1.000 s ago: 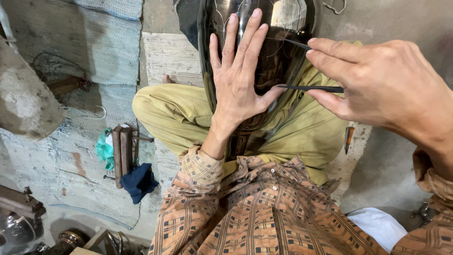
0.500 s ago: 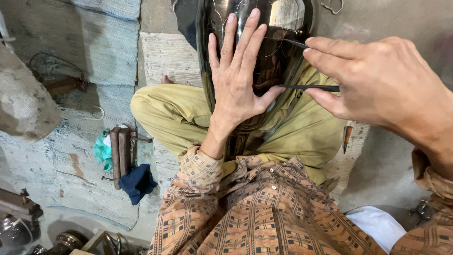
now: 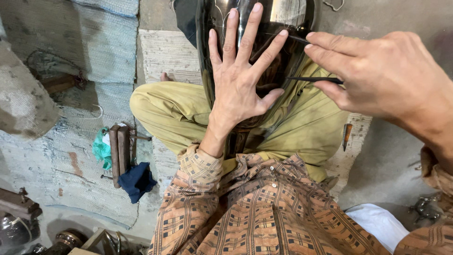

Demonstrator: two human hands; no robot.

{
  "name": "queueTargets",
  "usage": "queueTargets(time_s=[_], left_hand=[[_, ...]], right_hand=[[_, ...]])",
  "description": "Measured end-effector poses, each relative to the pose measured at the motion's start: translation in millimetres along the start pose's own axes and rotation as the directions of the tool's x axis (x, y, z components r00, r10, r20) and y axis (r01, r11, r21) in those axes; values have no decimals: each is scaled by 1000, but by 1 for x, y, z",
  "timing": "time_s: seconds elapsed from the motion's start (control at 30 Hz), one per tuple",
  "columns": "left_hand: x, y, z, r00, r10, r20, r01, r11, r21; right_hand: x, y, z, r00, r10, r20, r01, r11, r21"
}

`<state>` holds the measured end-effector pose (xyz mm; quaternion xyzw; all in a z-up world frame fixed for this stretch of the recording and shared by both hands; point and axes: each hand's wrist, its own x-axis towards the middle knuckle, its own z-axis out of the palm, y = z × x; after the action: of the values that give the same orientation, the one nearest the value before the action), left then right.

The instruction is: The person sits on the floor and uses a pointed metal tool to engrave a geometric pattern onto the surface of a large, dark metallic vase. They hold the vase steady with one hand while carefully carving lines with the other, occasionally rotating the object to access different sections.

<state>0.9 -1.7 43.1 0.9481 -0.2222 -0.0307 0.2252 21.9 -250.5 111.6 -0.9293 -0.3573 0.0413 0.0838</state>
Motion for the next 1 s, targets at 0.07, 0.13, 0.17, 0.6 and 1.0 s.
queueTargets(time_s=[0.07,0.13,0.17,0.6,1.0], left_hand=[[1,1,0,1000,0,8,0,1000,20],[1,0,0,999,-8,31,7,999,32],[1,1,-1,999,-11,34,10,1000,30],[4,1,-2,999,-11,49,9,999,37],[-17,-32,5,977,-16,-211,-83,887,-454]], right_hand=[[1,3,1,999,3,39,-1,999,-37],[1,4,1,997,4,76,1,998,-67],[1,5,2,996,3,94,5,997,-81],[2,9,0,996,-62,62,71,986,-153],[11,1,-5,954,105,281,-69,989,-133]])
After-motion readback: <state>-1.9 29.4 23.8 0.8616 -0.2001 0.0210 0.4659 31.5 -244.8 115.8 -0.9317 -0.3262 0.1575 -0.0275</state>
